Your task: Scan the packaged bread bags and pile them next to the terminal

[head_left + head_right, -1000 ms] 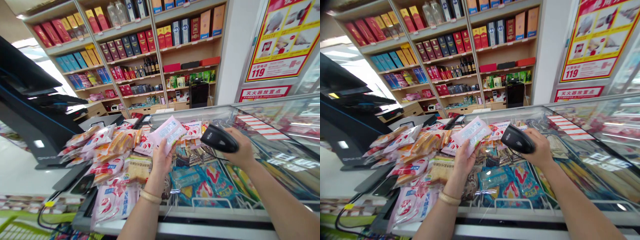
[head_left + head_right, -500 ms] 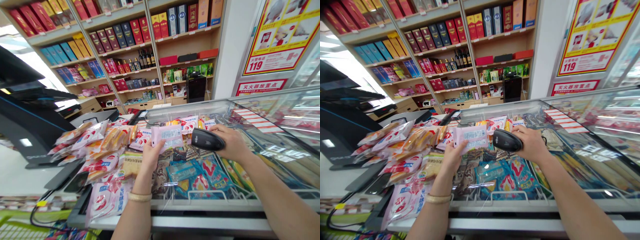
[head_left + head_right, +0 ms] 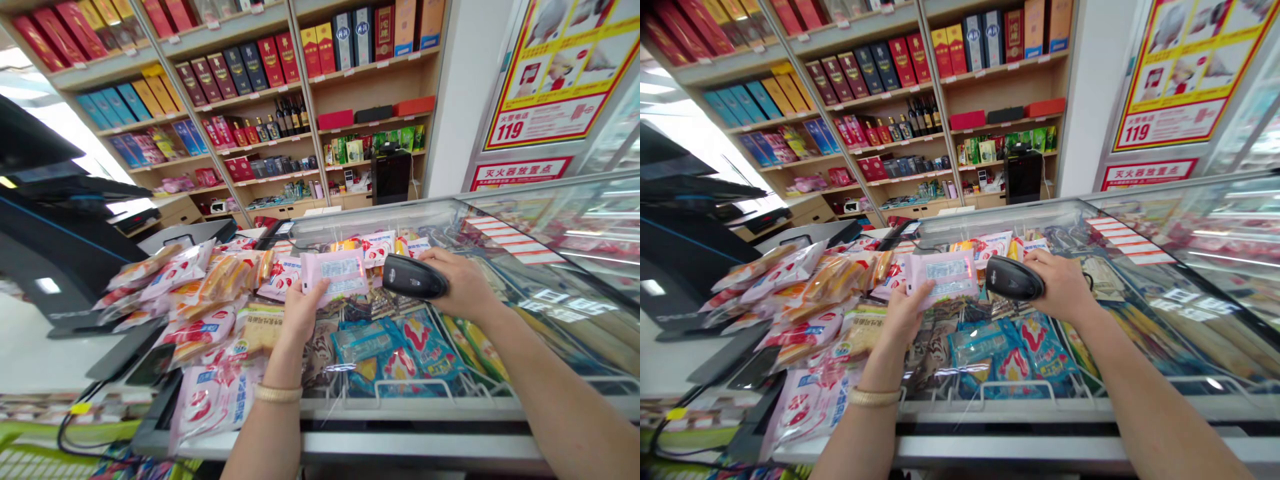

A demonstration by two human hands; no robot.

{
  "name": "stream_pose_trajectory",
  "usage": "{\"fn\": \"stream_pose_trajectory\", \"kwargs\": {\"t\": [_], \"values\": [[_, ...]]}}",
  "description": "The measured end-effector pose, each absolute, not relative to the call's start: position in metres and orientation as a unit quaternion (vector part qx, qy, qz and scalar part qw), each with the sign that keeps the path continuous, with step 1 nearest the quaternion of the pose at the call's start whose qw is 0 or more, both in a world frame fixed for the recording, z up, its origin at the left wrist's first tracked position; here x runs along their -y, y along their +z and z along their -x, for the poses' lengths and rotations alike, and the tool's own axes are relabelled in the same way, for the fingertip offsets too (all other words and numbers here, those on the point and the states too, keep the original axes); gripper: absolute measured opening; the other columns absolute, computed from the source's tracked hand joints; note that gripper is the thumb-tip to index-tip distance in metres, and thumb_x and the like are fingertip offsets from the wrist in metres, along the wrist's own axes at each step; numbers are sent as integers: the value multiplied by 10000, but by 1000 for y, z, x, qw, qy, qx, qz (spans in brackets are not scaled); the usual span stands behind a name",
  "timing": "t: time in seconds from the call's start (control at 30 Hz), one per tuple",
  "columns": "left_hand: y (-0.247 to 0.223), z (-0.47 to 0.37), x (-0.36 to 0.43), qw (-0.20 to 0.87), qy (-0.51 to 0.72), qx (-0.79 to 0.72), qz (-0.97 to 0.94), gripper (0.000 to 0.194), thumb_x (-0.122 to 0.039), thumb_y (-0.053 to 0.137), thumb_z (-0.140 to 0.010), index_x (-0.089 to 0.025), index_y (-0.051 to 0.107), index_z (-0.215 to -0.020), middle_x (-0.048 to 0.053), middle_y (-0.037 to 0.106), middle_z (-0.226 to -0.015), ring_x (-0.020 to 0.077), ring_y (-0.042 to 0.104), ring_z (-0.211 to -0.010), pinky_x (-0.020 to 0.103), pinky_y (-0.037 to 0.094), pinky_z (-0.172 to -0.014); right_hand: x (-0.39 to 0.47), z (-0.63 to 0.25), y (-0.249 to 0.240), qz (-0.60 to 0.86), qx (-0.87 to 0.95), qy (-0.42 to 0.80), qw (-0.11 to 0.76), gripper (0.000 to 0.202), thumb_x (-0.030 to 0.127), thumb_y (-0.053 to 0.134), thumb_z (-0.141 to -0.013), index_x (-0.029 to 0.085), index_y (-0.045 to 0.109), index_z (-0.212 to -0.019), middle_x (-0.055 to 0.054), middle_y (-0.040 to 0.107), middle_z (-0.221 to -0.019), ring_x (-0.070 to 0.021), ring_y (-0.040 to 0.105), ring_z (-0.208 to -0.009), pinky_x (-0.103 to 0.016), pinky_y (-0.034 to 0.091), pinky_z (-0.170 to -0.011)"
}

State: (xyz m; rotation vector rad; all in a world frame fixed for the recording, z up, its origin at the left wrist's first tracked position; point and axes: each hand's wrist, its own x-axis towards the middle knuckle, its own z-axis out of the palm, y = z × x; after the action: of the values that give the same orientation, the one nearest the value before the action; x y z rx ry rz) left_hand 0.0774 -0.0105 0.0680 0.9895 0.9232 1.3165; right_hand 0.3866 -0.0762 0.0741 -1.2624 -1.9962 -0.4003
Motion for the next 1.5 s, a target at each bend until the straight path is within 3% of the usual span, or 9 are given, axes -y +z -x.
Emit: {"fn": "stream_pose_trajectory", "kwargs": {"t": [0.2, 0.33, 0.43, 0.57, 0.77, 0.9, 1.1, 1.33, 1.5], "values": [[61, -77, 8, 553, 565, -404, -460, 625, -494, 989, -516, -118, 812, -982, 141, 838, -993, 311, 790, -957, 431, 613, -917, 75, -387, 73, 490, 768, -167, 377, 208, 283, 684, -768, 233, 730, -965, -65, 738, -1012, -202, 722, -841, -298, 546, -723], [60, -81, 5, 398, 584, -455, -542, 468, -497, 865, -679, -135, 813, -971, 109, 834, -959, 303, 771, -932, 418, 613, -886, 73, -390, 70, 525, 714, -199, 417, 251, 326, 682, -777, 229, 728, -1004, -77, 739, -999, -222, 717, -839, -318, 555, -714], [70, -91, -1, 248, 584, -431, -641, 385, -377, 733, -820, -176, 798, -1140, 96, 822, -1122, 301, 745, -1103, 425, 577, -1015, 70, -394, 67, 537, 673, -231, 454, 177, 326, 660, -799, 224, 707, -936, -79, 725, -936, -233, 710, -814, -329, 546, -683], [84, -118, -19, 125, 527, -371, -754, 450, -216, 559, -923, -228, 734, -1338, 101, 740, -1373, 271, 666, -1308, 422, 484, -1171, 68, -399, 64, 535, 651, -246, 479, 162, 334, 658, -802, 227, 699, -916, -82, 719, -924, -241, 705, -809, -341, 552, -692], [76, -160, -51, 52, 328, -361, -871, 620, -19, 500, -893, -276, 676, -1428, 109, 638, -1514, 267, 571, -1430, 463, 457, -1209, 64, -403, 59, 546, 633, -245, 491, 194, 332, 658, -801, 225, 722, -949, -90, 723, -935, -254, 705, -818, -356, 561, -692], [72, -167, -49, 21, 254, -401, -880, 584, -32, 541, -908, -259, 674, -1429, 151, 593, -1550, 309, 503, -1491, 506, 409, -1238, 61, -405, 57, 547, 628, -266, 485, 168, 326, 643, -816, 224, 717, -927, -80, 725, -910, -238, 703, -776, -335, 543, -646], [85, -156, -24, 8, 200, -444, -873, 697, -123, 570, -917, -172, 462, -1604, 215, 416, -1681, 377, 363, -1577, 609, 263, -1293, 61, -405, 56, 546, 631, -263, 485, 179, 344, 663, -810, 233, 712, -942, -80, 741, -920, -247, 715, -801, -344, 565, -671], [89, -73, 27, 2, 264, -459, -848, 749, -200, 625, -908, -248, 407, -1622, 176, 421, -1682, 328, 391, -1568, 592, 308, -1280, 61, -406, 52, 529, 648, -255, 484, 179, 282, 667, -788, 238, 686, -961, -82, 745, -944, -263, 718, -809, -362, 555, -678], [92, 8, 64, -35, 109, -542, -833, 879, -215, 784, -786, -277, 463, -1602, 160, 406, -1704, 405, 301, -1606, 678, 210, -1289, 63, -401, 54, 522, 664, -248, 475, 123, 324, 684, -820, 256, 672, -922, -97, 742, -922, -258, 724, -810, -340, 536, -666]]}}
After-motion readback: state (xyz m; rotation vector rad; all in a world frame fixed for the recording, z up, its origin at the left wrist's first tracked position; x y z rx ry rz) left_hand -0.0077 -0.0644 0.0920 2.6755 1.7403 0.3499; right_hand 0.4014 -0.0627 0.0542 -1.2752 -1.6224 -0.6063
